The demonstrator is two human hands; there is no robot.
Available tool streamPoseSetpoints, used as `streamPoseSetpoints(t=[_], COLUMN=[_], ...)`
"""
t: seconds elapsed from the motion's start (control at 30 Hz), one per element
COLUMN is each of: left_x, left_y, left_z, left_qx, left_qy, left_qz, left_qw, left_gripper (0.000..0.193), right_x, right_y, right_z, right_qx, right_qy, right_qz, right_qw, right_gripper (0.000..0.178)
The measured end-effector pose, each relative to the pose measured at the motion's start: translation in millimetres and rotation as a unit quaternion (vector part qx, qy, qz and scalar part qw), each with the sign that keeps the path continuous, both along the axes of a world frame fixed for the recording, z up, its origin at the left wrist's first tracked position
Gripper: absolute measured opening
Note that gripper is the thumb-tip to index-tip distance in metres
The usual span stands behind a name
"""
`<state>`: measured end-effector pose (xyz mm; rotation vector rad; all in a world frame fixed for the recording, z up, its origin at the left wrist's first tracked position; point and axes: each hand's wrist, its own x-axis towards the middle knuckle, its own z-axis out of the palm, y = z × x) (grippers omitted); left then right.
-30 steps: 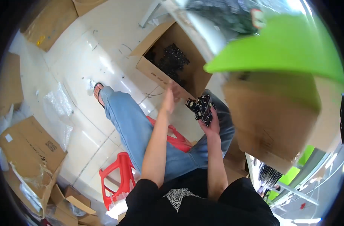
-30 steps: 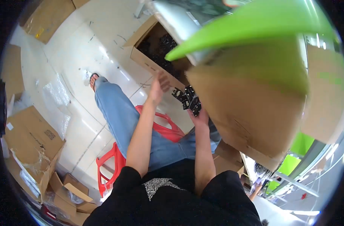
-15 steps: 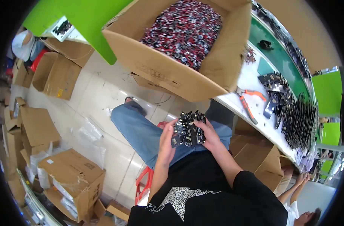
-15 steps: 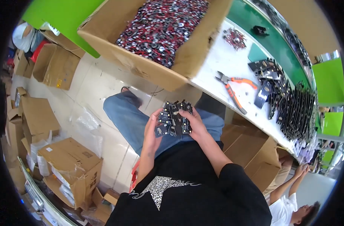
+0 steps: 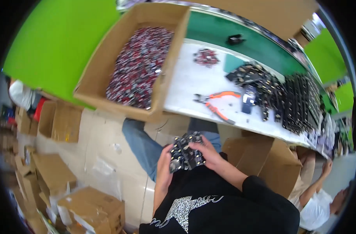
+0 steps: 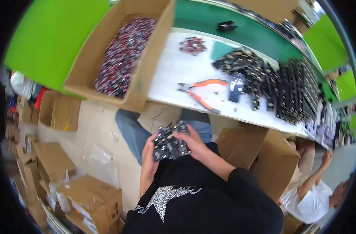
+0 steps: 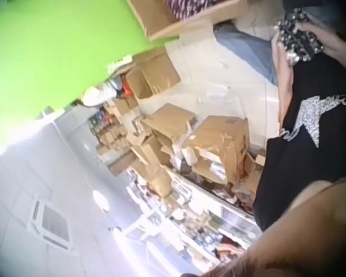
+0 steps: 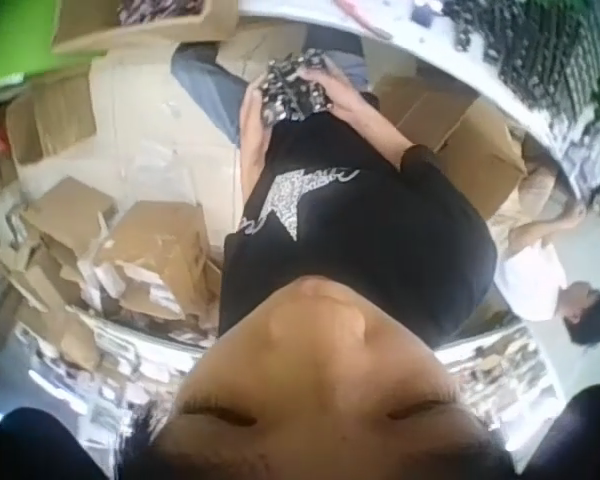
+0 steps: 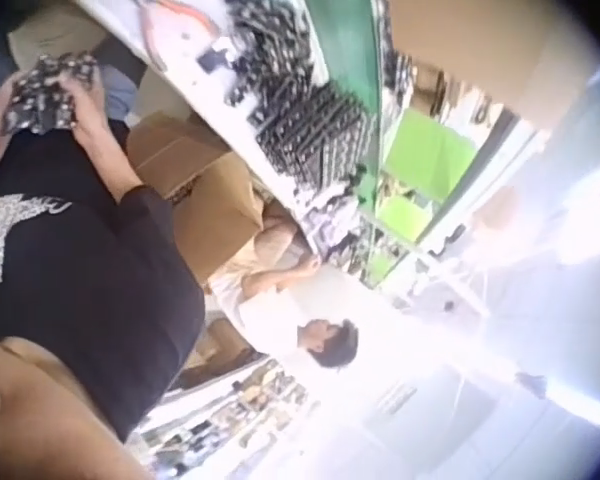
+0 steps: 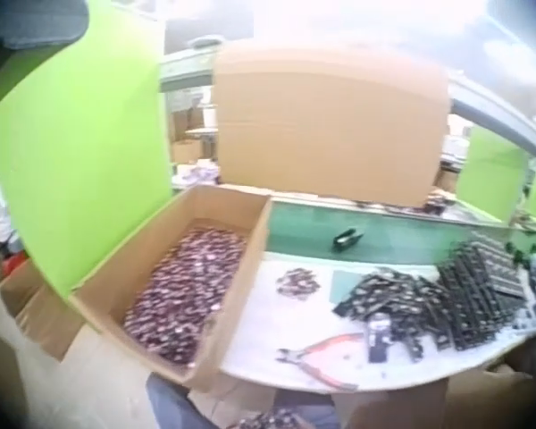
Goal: The person assembles small electronic components onto a PCB, using pliers and wire cutters to manipulate the wires and components.
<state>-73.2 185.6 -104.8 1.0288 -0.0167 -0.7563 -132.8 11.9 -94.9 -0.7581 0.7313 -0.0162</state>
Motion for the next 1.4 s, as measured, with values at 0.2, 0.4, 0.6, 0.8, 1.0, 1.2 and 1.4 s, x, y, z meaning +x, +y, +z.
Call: streamPoseSetpoints(t=[0.2, 0.4, 0.6, 0.8, 1.0, 1.2, 1.4], left_x=[-22.5, -3.3, 40.8, 70.0, 74.6, 74.4, 69.7], left_y=[-11.3, -84.7, -208.1, -282.0, -279.8, -273.9, -276.1], left_z=[54.8, 101.4, 123.3, 124.6, 105.9, 103.7, 91.6], left_qx=[-0.001, -0.036, -0.087, -0.123, -0.037, 0.091, 0.141], left_qy=[-0.026, -0.075, -0.163, -0.209, -0.254, -0.534, -0.651], left_qz=[-0.011, -0.083, -0.113, -0.099, -0.124, -0.100, -0.137], left_qw=[1.000, 0.993, 0.976, 0.965, 0.959, 0.835, 0.733], left_gripper=[0.043, 0.039, 0.034, 0.031, 0.048, 0.068, 0.068], right_x=[-28.4, -33.9, -10.7, 17.6, 37.9, 39.0, 30.8], right_y=[-8.3, -71.2, -162.6, -227.5, -240.9, -231.4, -223.6], right_z=[70.4, 130.1, 173.9, 189.4, 174.9, 163.1, 133.7], right_qx=[-0.032, -0.136, -0.337, -0.481, -0.708, -0.774, -0.866], right_qy=[-0.028, -0.055, -0.077, -0.019, 0.046, 0.156, 0.152], right_qz=[-0.021, -0.056, -0.149, -0.141, -0.055, -0.015, -0.024], right_qw=[0.999, 0.988, 0.926, 0.865, 0.702, 0.614, 0.476], right_gripper=[0.048, 0.046, 0.044, 0.048, 0.068, 0.067, 0.057])
